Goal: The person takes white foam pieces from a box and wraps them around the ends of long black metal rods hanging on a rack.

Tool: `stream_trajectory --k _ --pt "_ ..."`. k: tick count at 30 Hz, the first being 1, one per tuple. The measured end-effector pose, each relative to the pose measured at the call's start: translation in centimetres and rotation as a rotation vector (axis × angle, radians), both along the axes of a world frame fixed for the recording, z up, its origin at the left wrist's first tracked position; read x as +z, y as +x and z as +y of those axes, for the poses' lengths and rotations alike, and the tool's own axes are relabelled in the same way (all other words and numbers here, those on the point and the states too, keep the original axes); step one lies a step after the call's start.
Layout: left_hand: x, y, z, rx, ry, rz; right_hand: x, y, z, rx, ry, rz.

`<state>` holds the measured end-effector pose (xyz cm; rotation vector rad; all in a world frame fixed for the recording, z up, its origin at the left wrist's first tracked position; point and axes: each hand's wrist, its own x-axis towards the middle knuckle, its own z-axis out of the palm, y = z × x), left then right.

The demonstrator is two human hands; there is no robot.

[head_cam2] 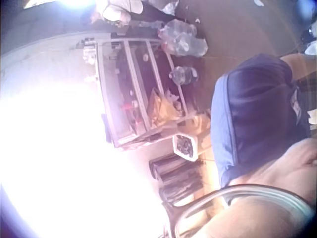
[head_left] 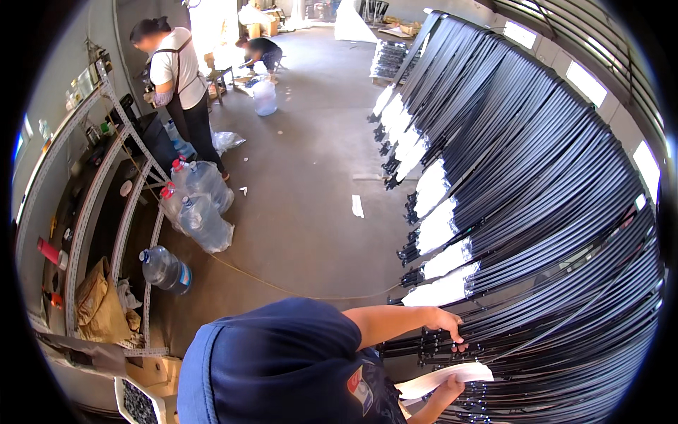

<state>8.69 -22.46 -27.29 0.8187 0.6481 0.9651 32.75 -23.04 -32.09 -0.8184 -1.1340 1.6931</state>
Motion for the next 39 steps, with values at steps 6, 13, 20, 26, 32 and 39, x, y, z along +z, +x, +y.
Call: stream_trajectory --k 6,13,20,26,32,39 --pt "0.8 0.1 0.6 -0.049 0.110 -0.102 -2.4 2.4 0.4 -0.151 0.003 0.016" --pt "1.6 -2.1 -0.4 -0.047 -0.035 -0.116 1.4 0.9 -0.2 0.050 -0.105 0.176" --pt "1.9 -1.7 0.7 -0.163 -0.037 -0.121 2.2 2.0 -0.5 0.007 -0.120 0.214" --pt "2.1 -2.4 1.3 -0.297 0.127 0.195 0.8 2.5 0.4 -0.011 -0.111 0.094" --pt "2.4 -3.0 4.0 -0.489 0.164 0.572 6.0 2.4 -0.1 -0.061 0.063 -0.313" --pt "0.9 -2.3 5.4 -0.537 0.103 0.406 -0.9 -3.1 0.0 0.721 0.627 -1.437"
